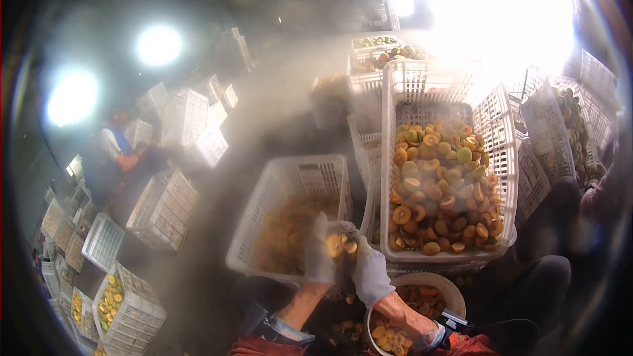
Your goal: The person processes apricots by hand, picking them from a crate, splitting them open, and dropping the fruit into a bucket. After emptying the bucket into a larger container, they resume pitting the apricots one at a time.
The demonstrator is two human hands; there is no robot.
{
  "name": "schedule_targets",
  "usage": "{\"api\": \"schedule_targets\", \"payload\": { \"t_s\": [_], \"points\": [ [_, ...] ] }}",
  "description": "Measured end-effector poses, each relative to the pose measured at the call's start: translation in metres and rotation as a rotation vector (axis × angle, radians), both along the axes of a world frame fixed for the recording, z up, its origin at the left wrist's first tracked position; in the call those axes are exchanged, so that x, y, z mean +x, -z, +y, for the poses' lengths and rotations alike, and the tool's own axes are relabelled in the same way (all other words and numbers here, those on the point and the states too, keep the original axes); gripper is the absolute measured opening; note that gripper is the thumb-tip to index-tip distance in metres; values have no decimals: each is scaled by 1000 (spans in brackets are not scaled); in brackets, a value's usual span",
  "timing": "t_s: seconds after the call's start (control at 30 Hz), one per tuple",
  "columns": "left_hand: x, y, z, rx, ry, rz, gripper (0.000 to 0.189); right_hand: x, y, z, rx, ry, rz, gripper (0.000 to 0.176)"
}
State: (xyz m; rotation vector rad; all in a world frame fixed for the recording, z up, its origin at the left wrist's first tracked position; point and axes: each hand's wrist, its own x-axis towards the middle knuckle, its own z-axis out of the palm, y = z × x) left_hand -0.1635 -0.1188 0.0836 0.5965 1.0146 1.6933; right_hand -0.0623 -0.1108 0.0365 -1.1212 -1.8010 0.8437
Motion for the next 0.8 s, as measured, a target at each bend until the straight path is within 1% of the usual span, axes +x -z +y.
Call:
{"api": "schedule_targets", "payload": {
  "t_s": [0.07, 0.13, 0.17, 0.2, 0.23, 0.27, 0.3, 0.37, 0.43, 0.47, 0.5, 0.53, 0.57, 0.6, 0.67, 0.7, 0.77, 0.8],
  "points": [
    [-2, 2, 0, -35, -17, 4, 48, 2, -5, 0, 64, -19, -116, 33],
    [-5, 6, 2, 58, -78, 327, 48, 1, -8, 0, 26, -20, -156, 35],
    [-5, 4, 2, 63, -80, 329, 48, 1, -10, 0, -16, -17, -196, 36],
    [-4, 2, 1, 25, -77, 266, 47, 3, -13, 0, -14, -16, -196, 36],
    [-3, 1, 1, -13, -73, 201, 47, 6, -16, -1, 15, -43, -208, 38],
    [-4, 0, 1, -13, -72, 200, 47, 7, -17, -2, 42, -70, -220, 40],
    [-6, -1, 2, -17, -53, 222, 46, 9, -16, -2, 41, -70, -221, 40],
    [-9, 1, 1, -24, -33, 243, 45, 10, -14, -2, 117, -90, -305, 42],
    [-12, 6, 2, -70, -49, 355, 50, 12, -11, -2, 92, -113, -330, 41],
    [-12, 5, 0, -65, -46, 356, 50, 13, -10, -2, 68, -136, -356, 41],
    [-11, 4, -3, -14, -59, 573, 50, 14, -4, 1, 71, -130, -356, 41],
    [-10, 3, -7, 41, -70, 791, 51, 15, 3, 5, -10, -243, -227, 38],
    [-7, 1, -10, 53, -62, 791, 51, 18, -2, 8, -86, -352, -98, 35],
    [-4, -2, -12, -35, -34, 631, 52, 23, -9, 7, -73, -339, -99, 35],
    [-3, 4, -9, -161, 30, 307, 53, 31, -34, 5, -662, -599, -49, 27],
    [-2, 11, -7, -134, 34, 313, 53, 27, -26, 7, -635, -591, -50, 27],
    [1, 22, -6, -77, -88, 370, 52, 15, 17, -2, -212, -322, 14, 19],
    [3, 23, -7, -60, -92, 373, 52, 12, 30, -5, -66, -235, 21, 10]
  ]
}}
